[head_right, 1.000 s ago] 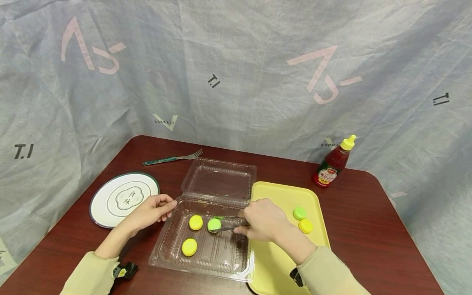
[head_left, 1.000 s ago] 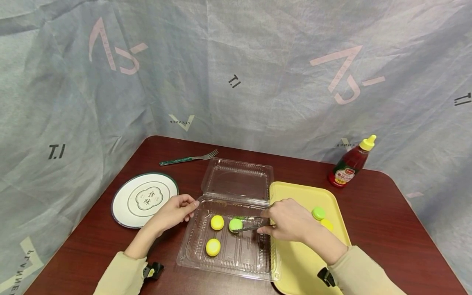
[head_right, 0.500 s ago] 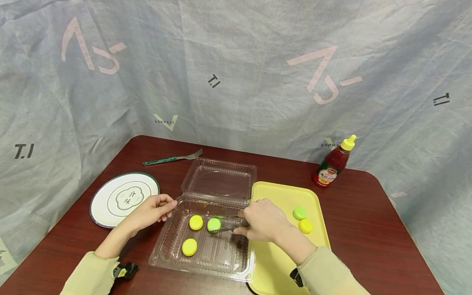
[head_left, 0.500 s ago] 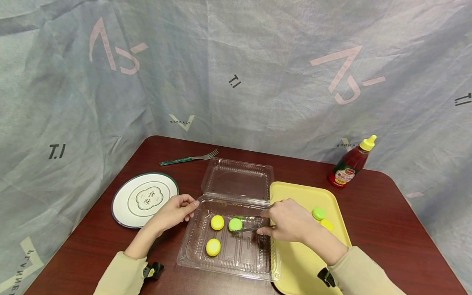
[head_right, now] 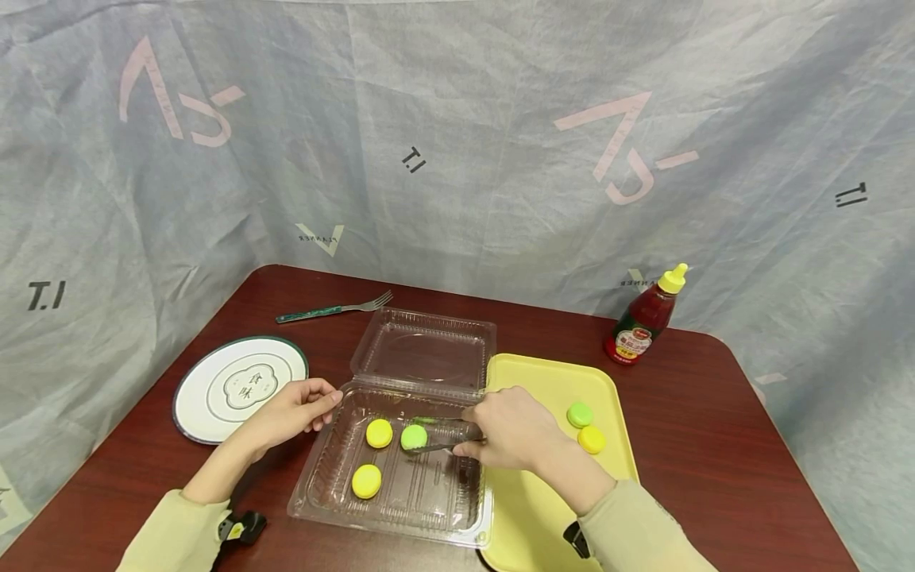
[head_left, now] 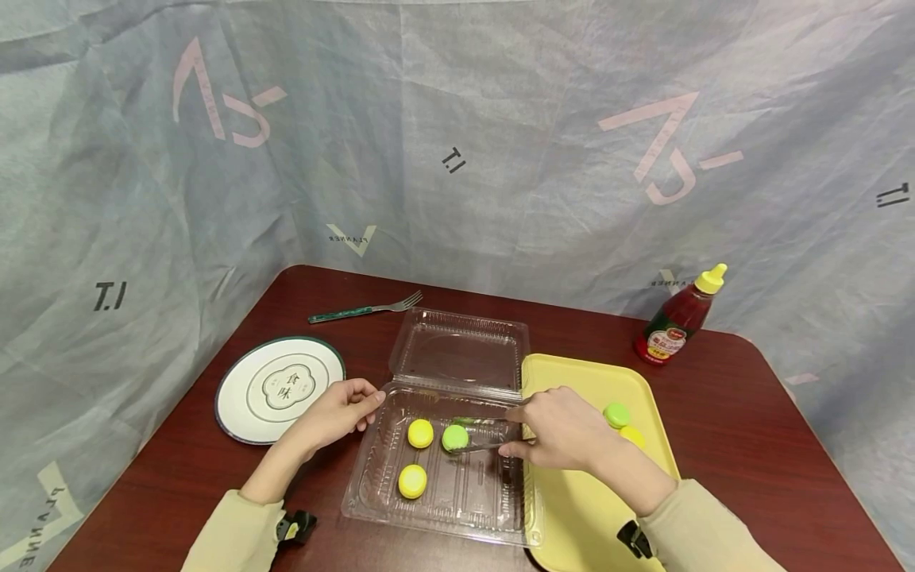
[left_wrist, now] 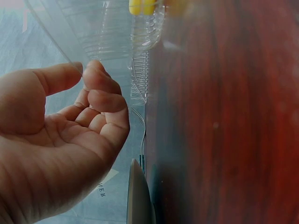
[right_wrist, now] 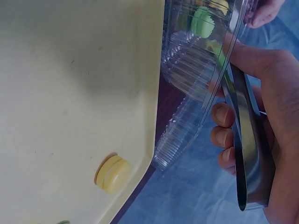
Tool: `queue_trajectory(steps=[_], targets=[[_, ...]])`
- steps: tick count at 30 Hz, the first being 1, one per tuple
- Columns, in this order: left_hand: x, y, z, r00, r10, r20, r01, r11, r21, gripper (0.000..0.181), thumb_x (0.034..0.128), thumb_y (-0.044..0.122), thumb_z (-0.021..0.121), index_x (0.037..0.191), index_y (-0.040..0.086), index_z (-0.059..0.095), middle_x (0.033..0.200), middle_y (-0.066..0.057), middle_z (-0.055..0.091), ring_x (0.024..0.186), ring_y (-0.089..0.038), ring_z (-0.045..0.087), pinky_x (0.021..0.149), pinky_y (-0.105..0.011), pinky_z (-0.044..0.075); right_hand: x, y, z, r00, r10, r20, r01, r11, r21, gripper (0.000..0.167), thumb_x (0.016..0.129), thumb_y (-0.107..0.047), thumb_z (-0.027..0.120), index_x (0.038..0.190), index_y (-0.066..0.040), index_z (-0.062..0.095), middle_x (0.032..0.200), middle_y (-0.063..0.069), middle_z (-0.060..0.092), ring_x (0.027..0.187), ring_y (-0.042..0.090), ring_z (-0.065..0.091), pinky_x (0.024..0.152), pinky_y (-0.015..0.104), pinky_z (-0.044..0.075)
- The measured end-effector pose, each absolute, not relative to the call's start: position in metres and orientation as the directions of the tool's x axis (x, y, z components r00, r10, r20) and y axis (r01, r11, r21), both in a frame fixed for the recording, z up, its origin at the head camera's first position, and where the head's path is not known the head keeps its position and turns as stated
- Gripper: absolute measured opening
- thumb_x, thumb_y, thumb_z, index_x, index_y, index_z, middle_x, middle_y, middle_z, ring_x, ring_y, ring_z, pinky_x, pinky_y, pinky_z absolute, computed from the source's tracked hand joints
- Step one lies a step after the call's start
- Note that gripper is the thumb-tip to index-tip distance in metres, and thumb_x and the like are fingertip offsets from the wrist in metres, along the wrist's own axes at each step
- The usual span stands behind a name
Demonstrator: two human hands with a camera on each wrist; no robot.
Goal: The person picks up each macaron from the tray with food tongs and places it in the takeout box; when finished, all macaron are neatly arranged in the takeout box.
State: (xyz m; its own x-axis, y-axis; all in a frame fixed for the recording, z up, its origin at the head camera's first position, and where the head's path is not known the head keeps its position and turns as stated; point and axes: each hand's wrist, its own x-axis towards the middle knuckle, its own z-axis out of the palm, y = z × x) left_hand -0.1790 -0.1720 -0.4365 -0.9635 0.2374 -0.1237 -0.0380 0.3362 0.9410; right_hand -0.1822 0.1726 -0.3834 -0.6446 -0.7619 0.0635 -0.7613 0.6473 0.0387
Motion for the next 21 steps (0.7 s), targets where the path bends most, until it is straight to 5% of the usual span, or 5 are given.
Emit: queue_trajectory(steps=[15,21], targets=[[-0.18,-0.172,-0.438,-0.963,0.245,-0.117,-0.027,0.34,0.94,0.019,0.1021,0.017,0.057,0.095,0.0,0.061,0.07,-0.004,0.057,0.063,-0.016,0.053,0.056,-0.024,0.042,-0.182,0.181,-0.375,-0.669,-0.738,0.092,-0.741,0.672,-0.002,0.035,0.084,-0.055,0.074,0.092,-0.021,0.074,0.06,-0.02,0.047,0.053,0.0,0.043,0.055,0.033,0.046],[-0.18,-0.172,-0.438,-0.963,0.244,-0.113,-0.025,0.338,0.941,0.019,0.1022,0.017,0.057,0.095,0.0,0.061,0.07,-0.005,0.057,0.062,-0.016,0.052,0.055,-0.023,0.042,-0.182,0.186,-0.371,-0.674,-0.731,0.111,-0.736,0.677,-0.008,0.034,0.084,-0.056,0.073,0.084,-0.023,0.07,0.059,-0.02,0.044,0.052,0.001,0.039,0.052,0.028,0.04]])
